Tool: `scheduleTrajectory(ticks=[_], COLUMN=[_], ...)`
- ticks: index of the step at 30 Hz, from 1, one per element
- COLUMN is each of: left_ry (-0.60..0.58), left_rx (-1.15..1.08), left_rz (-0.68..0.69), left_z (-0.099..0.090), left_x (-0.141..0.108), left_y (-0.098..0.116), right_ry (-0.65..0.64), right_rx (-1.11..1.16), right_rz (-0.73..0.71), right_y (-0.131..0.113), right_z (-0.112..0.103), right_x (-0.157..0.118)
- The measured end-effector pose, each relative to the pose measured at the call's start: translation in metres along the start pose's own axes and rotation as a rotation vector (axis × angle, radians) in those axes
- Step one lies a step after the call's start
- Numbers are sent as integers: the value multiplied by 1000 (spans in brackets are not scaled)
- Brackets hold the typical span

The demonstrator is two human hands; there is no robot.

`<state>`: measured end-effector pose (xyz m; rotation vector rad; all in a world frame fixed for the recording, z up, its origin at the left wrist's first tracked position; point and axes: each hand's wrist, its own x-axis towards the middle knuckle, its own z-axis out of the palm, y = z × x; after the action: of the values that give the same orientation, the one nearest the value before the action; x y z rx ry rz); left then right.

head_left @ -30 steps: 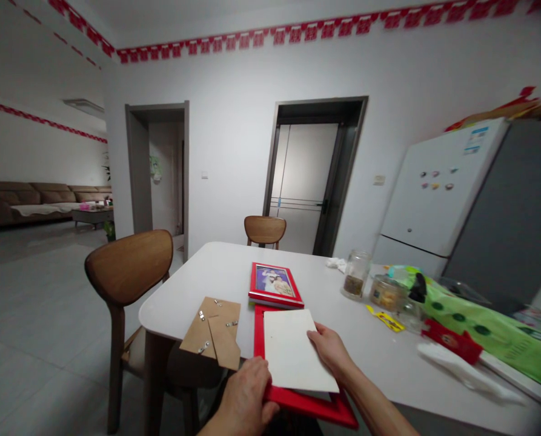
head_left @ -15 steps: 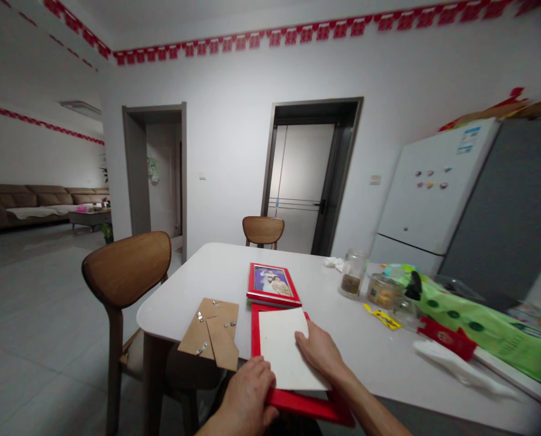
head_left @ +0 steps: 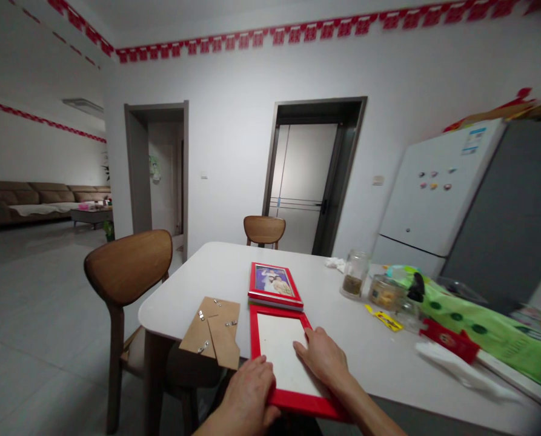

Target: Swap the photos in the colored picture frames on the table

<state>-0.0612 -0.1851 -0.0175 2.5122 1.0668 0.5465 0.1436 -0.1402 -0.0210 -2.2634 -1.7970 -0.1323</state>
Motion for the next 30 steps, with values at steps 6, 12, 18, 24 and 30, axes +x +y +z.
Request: scheduleTrajectory(ticks=[6,12,18,24,30], left_ry=[136,273,290,360,345], left_rx=[24,277,275,205,77], left_rz=[-73,-393,-372,-290,-78], left_z=[-22,-41,-47,-55,-45], left_x=[-22,-28,-27,-27,-18], left_y=[-48,-112,-121,-103,-40], right_ry=[74,12,-33,-3,-30], right_rx=[219,332,251,497,522], right_rz=[-176,-457,-452,-411,-409], right_y=[-20,-103,-150,-134,-58], right_z=[-3,-4,7,-6,-44], right_x=[-9,-28,-29,-29,-52])
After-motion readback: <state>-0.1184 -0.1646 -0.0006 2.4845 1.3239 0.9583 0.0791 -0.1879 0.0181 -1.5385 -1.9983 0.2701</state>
